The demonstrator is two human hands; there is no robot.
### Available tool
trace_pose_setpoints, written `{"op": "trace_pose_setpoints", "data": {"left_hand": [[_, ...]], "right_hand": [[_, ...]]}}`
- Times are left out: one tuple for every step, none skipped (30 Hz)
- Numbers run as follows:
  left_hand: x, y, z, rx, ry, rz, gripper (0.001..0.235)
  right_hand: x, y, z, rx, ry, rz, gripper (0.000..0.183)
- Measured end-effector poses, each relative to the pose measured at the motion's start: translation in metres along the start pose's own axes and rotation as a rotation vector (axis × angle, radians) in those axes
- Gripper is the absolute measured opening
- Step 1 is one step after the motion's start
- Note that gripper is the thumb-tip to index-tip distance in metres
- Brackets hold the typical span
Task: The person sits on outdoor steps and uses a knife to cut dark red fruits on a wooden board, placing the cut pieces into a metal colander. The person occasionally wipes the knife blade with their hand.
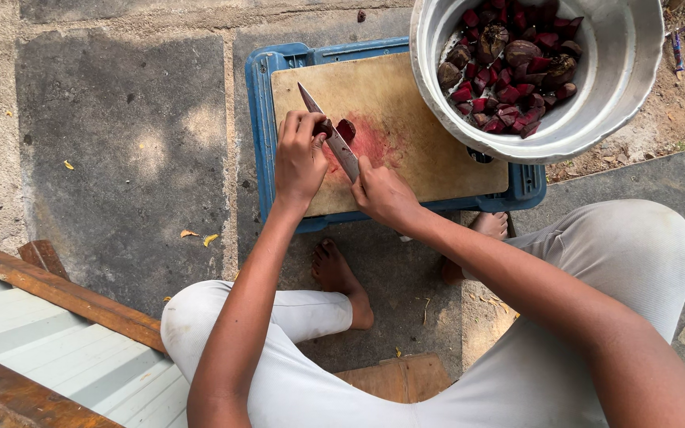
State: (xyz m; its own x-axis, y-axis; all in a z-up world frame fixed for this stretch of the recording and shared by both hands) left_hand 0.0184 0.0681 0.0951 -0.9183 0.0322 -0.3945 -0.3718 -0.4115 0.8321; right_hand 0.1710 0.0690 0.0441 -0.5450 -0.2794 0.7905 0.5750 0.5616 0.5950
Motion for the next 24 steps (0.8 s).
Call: {"op": "trace_pose_setpoints", "data": {"left_hand": [[0.004,-0.002,0.000,0.013,0.067,-0.091,0.025],[0.008,-0.004,0.000,0.026,0.135,-0.182,0.024],[0.013,-0.007,0.000,0.037,0.202,-0.272,0.023],[0.017,-0.009,0.000,0.051,0.255,-0.308,0.022],[0.021,-0.012,-0.001,0.067,0.308,-0.344,0.020],[0.025,-0.016,-0.003,0.083,0.362,-0.379,0.019],[0.026,-0.017,-0.003,0.077,0.363,-0.384,0.019],[0.027,-0.018,-0.003,0.071,0.365,-0.388,0.020],[0.029,-0.020,-0.003,0.065,0.365,-0.392,0.020],[0.031,-0.021,-0.003,0.062,0.382,-0.403,0.020],[0.034,-0.023,-0.004,0.060,0.399,-0.414,0.019],[0.038,-0.025,-0.005,0.058,0.417,-0.425,0.019],[0.044,-0.028,-0.006,0.053,0.451,-0.460,0.020],[0.050,-0.030,-0.007,0.048,0.486,-0.494,0.020],[0.056,-0.034,-0.009,0.043,0.520,-0.529,0.021],[0.062,-0.036,-0.011,0.029,0.534,-0.559,0.022],[0.068,-0.039,-0.012,0.015,0.546,-0.589,0.023],[0.074,-0.042,-0.015,0.001,0.559,-0.619,0.024],[0.077,-0.046,-0.017,-0.002,0.555,-0.673,0.025],[0.081,-0.051,-0.020,-0.004,0.550,-0.727,0.025],[0.084,-0.054,-0.022,-0.012,0.546,-0.781,0.026],[0.088,-0.058,-0.023,-0.015,0.548,-0.780,0.026],[0.092,-0.061,-0.025,-0.021,0.556,-0.778,0.025],[0.095,-0.063,-0.026,-0.027,0.563,-0.777,0.025]], "right_hand": [[0.000,0.001,0.000,-0.011,0.008,-0.003,0.019],[0.001,0.001,-0.001,-0.021,0.016,-0.006,0.019],[0.002,0.002,0.000,-0.032,0.026,-0.010,0.020],[0.002,0.002,0.000,-0.024,0.017,-0.011,0.020],[0.002,0.001,0.000,-0.015,0.008,-0.011,0.019],[0.002,0.001,0.000,-0.007,-0.002,-0.012,0.019],[0.004,0.002,0.000,-0.008,0.003,-0.020,0.019],[0.005,0.003,0.000,-0.010,0.009,-0.028,0.020],[0.006,0.004,0.000,-0.013,0.014,-0.036,0.020],[0.004,0.002,0.000,0.027,-0.032,-0.030,0.017],[0.001,-0.001,0.000,0.068,-0.078,-0.023,0.014],[-0.002,-0.005,-0.001,0.109,-0.124,-0.016,0.012],[-0.002,-0.007,-0.001,0.112,-0.130,-0.025,0.011],[-0.003,-0.011,-0.001,0.115,-0.135,-0.034,0.010],[-0.004,-0.014,-0.001,0.117,-0.140,-0.043,0.010],[-0.004,-0.020,-0.001,0.128,-0.128,-0.146,0.012],[-0.004,-0.026,0.000,0.139,-0.115,-0.250,0.017],[-0.005,-0.032,0.000,0.149,-0.101,-0.353,0.023],[-0.005,-0.034,0.001,0.125,-0.070,-0.419,0.025],[-0.006,-0.037,0.001,0.100,-0.038,-0.485,0.027],[-0.007,-0.038,0.002,0.076,-0.002,-0.555,0.029],[-0.009,-0.038,0.003,0.053,0.018,-0.595,0.029],[-0.012,-0.038,0.004,0.035,0.041,-0.637,0.029],[-0.013,-0.039,0.004,0.017,0.065,-0.679,0.029]]}}
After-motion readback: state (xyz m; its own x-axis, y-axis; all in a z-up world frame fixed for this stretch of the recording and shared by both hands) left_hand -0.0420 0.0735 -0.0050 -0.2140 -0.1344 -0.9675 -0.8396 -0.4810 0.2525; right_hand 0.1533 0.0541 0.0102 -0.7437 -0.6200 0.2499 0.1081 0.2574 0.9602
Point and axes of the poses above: each hand's wrist, its own z-axis towards the middle knuckle, its own y-axis out of the back of the hand, x = y × z, the point moved 7 cm from there along z, towards the middle knuckle, and after that the axes turned 7 degrees about z, right-handed, at the moved point
